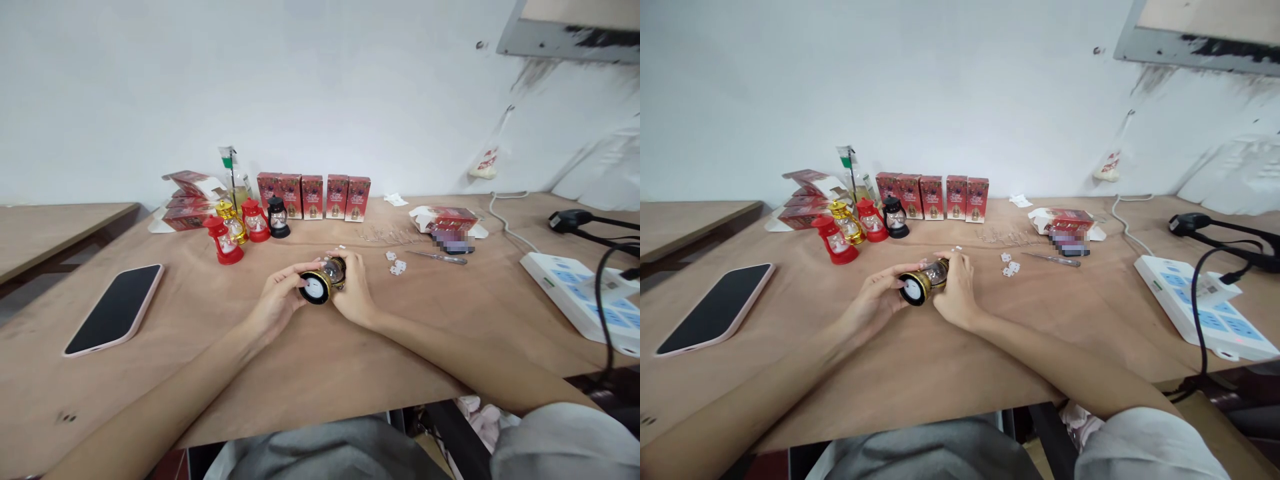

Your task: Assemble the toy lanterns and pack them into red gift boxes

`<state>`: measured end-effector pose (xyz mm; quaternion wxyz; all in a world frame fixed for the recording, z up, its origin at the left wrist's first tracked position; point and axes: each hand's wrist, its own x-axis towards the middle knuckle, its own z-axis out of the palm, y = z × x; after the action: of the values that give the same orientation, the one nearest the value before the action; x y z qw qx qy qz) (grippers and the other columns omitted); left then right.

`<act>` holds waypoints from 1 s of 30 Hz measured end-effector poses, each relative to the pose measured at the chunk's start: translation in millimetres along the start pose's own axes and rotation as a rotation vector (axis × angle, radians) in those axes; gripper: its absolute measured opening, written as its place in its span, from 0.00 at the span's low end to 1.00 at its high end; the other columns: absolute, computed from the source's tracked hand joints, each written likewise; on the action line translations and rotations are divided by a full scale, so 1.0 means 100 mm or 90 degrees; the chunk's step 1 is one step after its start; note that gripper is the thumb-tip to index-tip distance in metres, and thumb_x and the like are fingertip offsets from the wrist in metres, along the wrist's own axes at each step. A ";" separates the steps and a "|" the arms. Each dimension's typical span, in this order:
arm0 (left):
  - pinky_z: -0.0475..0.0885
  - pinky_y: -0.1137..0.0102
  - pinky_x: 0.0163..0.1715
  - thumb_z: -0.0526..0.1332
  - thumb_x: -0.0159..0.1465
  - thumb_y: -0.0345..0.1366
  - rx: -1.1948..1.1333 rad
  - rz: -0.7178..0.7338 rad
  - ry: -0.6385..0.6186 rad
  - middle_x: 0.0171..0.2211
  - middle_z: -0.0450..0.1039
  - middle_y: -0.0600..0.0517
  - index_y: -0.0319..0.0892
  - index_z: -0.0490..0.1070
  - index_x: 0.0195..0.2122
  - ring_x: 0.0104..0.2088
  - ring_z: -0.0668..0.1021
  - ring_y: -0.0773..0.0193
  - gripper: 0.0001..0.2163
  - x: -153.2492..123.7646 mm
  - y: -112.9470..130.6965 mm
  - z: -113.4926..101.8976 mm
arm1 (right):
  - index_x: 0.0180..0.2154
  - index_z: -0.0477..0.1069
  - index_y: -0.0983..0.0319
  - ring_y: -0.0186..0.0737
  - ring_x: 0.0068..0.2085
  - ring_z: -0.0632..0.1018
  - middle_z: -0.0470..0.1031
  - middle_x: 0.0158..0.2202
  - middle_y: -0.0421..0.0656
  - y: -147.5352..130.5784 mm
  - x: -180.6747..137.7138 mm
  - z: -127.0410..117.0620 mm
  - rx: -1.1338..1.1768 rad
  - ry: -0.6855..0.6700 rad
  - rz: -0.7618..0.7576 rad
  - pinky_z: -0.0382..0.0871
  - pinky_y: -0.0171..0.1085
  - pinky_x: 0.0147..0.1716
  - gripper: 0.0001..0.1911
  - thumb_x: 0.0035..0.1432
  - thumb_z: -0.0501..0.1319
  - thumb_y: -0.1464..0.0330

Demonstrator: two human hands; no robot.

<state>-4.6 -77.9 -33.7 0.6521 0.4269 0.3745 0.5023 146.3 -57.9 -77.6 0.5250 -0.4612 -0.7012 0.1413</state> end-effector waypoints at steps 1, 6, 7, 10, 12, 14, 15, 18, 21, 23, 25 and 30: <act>0.73 0.67 0.36 0.61 0.46 0.31 -0.003 0.000 0.003 0.45 0.76 0.45 0.39 0.78 0.35 0.41 0.77 0.57 0.14 0.00 -0.01 0.00 | 0.45 0.61 0.58 0.51 0.49 0.66 0.67 0.45 0.46 0.01 0.00 0.00 -0.002 0.002 0.001 0.63 0.51 0.48 0.30 0.36 0.55 0.80; 0.73 0.66 0.37 0.60 0.45 0.30 -0.021 -0.005 0.008 0.43 0.76 0.46 0.38 0.78 0.35 0.42 0.77 0.57 0.15 0.01 -0.03 -0.01 | 0.45 0.62 0.58 0.51 0.49 0.66 0.67 0.45 0.46 0.01 -0.02 0.02 -0.010 0.008 0.008 0.64 0.51 0.47 0.30 0.35 0.54 0.81; 0.73 0.67 0.36 0.60 0.45 0.30 -0.022 -0.006 0.009 0.43 0.76 0.46 0.39 0.78 0.34 0.41 0.77 0.57 0.15 0.01 -0.03 -0.01 | 0.45 0.62 0.58 0.51 0.49 0.67 0.67 0.45 0.46 0.01 -0.03 0.03 -0.013 0.009 0.007 0.65 0.51 0.47 0.30 0.35 0.54 0.81; 0.73 0.67 0.36 0.61 0.44 0.30 -0.029 -0.010 0.015 0.43 0.76 0.46 0.39 0.77 0.33 0.41 0.77 0.57 0.14 0.01 -0.03 -0.01 | 0.47 0.61 0.57 0.51 0.49 0.67 0.67 0.46 0.46 0.03 -0.02 0.05 -0.022 0.015 -0.015 0.66 0.52 0.47 0.31 0.37 0.55 0.80; 0.74 0.64 0.36 0.61 0.44 0.30 -0.036 -0.009 0.025 0.45 0.76 0.46 0.39 0.77 0.33 0.42 0.77 0.55 0.14 0.01 -0.02 0.00 | 0.50 0.58 0.57 0.50 0.52 0.67 0.65 0.49 0.48 0.08 0.03 0.02 -0.013 0.008 -0.085 0.65 0.52 0.49 0.33 0.39 0.56 0.80; 0.73 0.63 0.39 0.60 0.44 0.29 -0.044 0.012 0.039 0.45 0.76 0.46 0.38 0.77 0.32 0.46 0.75 0.53 0.13 0.02 -0.01 0.00 | 0.54 0.55 0.57 0.49 0.56 0.64 0.60 0.55 0.50 0.20 0.15 -0.06 -0.008 -0.020 -0.197 0.62 0.52 0.54 0.36 0.41 0.56 0.80; 0.73 0.64 0.40 0.60 0.44 0.29 -0.048 0.028 0.045 0.44 0.76 0.45 0.38 0.77 0.30 0.47 0.74 0.53 0.12 0.03 0.00 0.00 | 0.55 0.53 0.58 0.49 0.59 0.61 0.58 0.57 0.50 0.27 0.22 -0.12 -0.021 -0.039 -0.249 0.59 0.52 0.57 0.37 0.42 0.57 0.79; 0.73 0.67 0.40 0.59 0.45 0.28 -0.067 0.041 0.072 0.42 0.77 0.46 0.38 0.76 0.28 0.49 0.73 0.54 0.09 0.06 0.03 -0.02 | 0.57 0.52 0.59 0.52 0.60 0.59 0.55 0.58 0.52 0.53 0.42 -0.30 -0.065 -0.016 -0.287 0.55 0.55 0.58 0.36 0.47 0.61 0.73; 0.74 0.71 0.33 0.57 0.47 0.27 -0.106 -0.014 0.116 0.40 0.76 0.49 0.39 0.76 0.31 0.42 0.75 0.60 0.12 0.10 0.06 -0.05 | 0.57 0.53 0.61 0.52 0.59 0.60 0.56 0.56 0.53 0.74 0.54 -0.39 -0.080 0.015 -0.243 0.60 0.54 0.55 0.32 0.51 0.60 0.68; 0.75 0.71 0.31 0.55 0.49 0.26 -0.140 -0.028 0.135 0.40 0.75 0.50 0.40 0.76 0.33 0.39 0.75 0.63 0.13 0.12 0.08 -0.07 | 0.54 0.57 0.61 0.51 0.56 0.64 0.61 0.53 0.52 0.82 0.57 -0.38 -0.106 0.008 -0.205 0.62 0.52 0.53 0.26 0.54 0.58 0.68; 0.75 0.71 0.31 0.54 0.51 0.26 -0.165 -0.025 0.133 0.40 0.74 0.51 0.40 0.75 0.35 0.38 0.75 0.64 0.13 0.12 0.11 -0.08 | 0.48 0.64 0.61 0.50 0.52 0.68 0.66 0.48 0.50 0.86 0.58 -0.35 -0.158 -0.027 -0.153 0.61 0.52 0.53 0.17 0.56 0.57 0.67; 0.74 0.75 0.26 0.57 0.57 0.30 -0.183 0.021 0.144 0.39 0.73 0.51 0.39 0.75 0.35 0.34 0.75 0.67 0.08 0.10 0.21 -0.07 | 0.36 0.72 0.59 0.49 0.48 0.69 0.70 0.41 0.46 0.87 0.61 -0.29 -0.213 -0.134 -0.023 0.60 0.50 0.52 0.11 0.55 0.61 0.58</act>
<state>-15.7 -64.5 -17.5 0.6518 0.2760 0.3631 0.6059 213.5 28.9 -87.7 0.3668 -0.5122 -0.7742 0.0609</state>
